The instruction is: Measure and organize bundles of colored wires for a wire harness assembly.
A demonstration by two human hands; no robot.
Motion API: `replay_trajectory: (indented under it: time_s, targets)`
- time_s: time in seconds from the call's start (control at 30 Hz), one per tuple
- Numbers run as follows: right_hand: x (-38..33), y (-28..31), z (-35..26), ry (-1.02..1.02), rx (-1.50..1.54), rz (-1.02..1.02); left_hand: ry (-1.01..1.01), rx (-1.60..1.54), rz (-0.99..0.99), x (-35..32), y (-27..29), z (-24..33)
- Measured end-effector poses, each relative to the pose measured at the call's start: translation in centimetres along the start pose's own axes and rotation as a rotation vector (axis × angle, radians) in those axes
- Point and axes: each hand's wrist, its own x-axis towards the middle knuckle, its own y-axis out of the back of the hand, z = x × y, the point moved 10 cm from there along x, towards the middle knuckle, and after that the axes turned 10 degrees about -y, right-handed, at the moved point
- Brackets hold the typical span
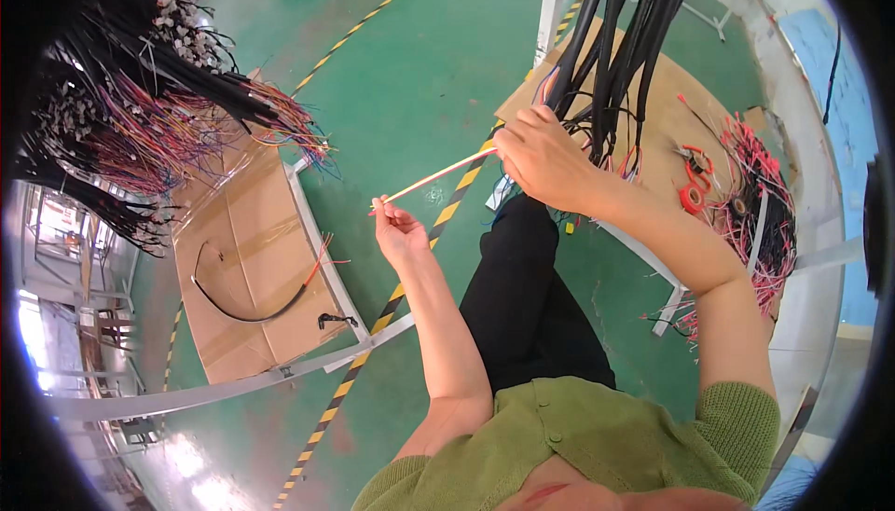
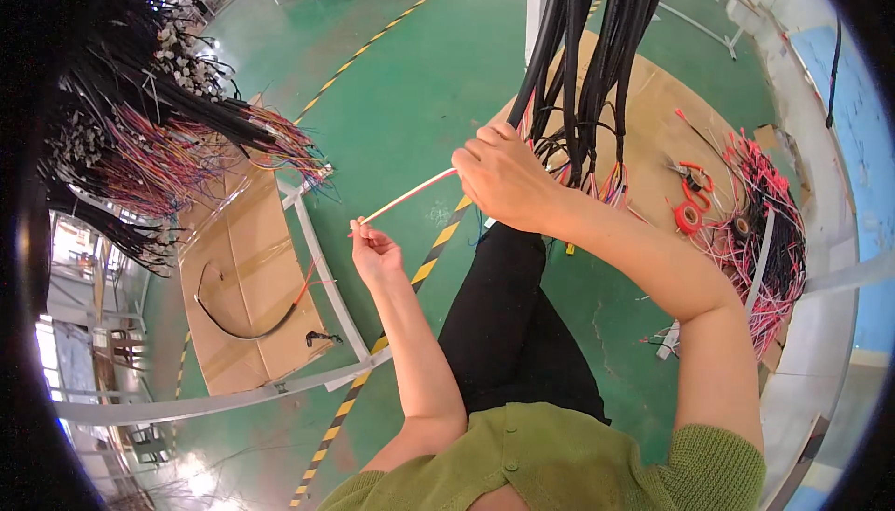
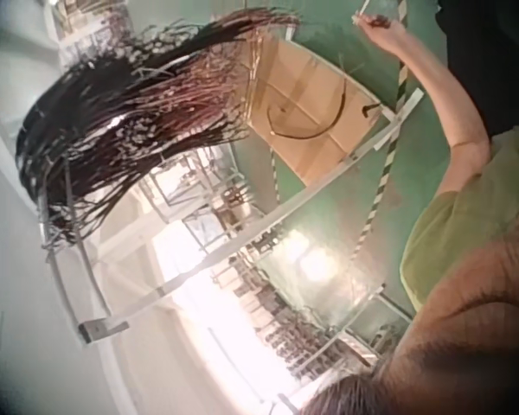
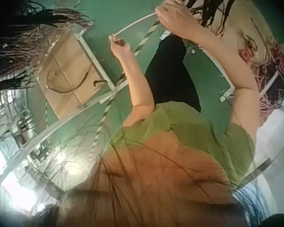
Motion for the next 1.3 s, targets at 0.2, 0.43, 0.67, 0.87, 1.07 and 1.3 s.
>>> replay_trajectory:
  time_s: [0.2,0.43,0.67,0.87,1.07,1.3]
  targets:
    - [-1.8,1.4,2.7,-0.102,0.027,0.106,0.036,0.036,-0.086,-0.3,-1.2,-2.2]
    - [-3.5,0.1,2.7,0.045,-0.022,0.238,0.59,-0.507,-0.219,-5.7,-1.6,-9.5]
    - [-3.7,0.9,2.5,-0.07,-0.06,0.349,1.013,0.74,-0.914,-31.7,4.2,-23.2]
    - [-5.1,4.3,-0.3,-0.069,-0.024,0.156,0.099,0.925,-2.009,-49.7,-7.6,-35.5]
    - [-5.7,4.4,-2.2,-0.066,0.11,-0.152,0.169,1.436,-2.04,-59.1,-5.5,-44.6]
    - [-6.3,6.8,1.4,-0.081,0.107,-0.227,-0.067,1.352,-1.619,-47.9,-8.3,-41.1]
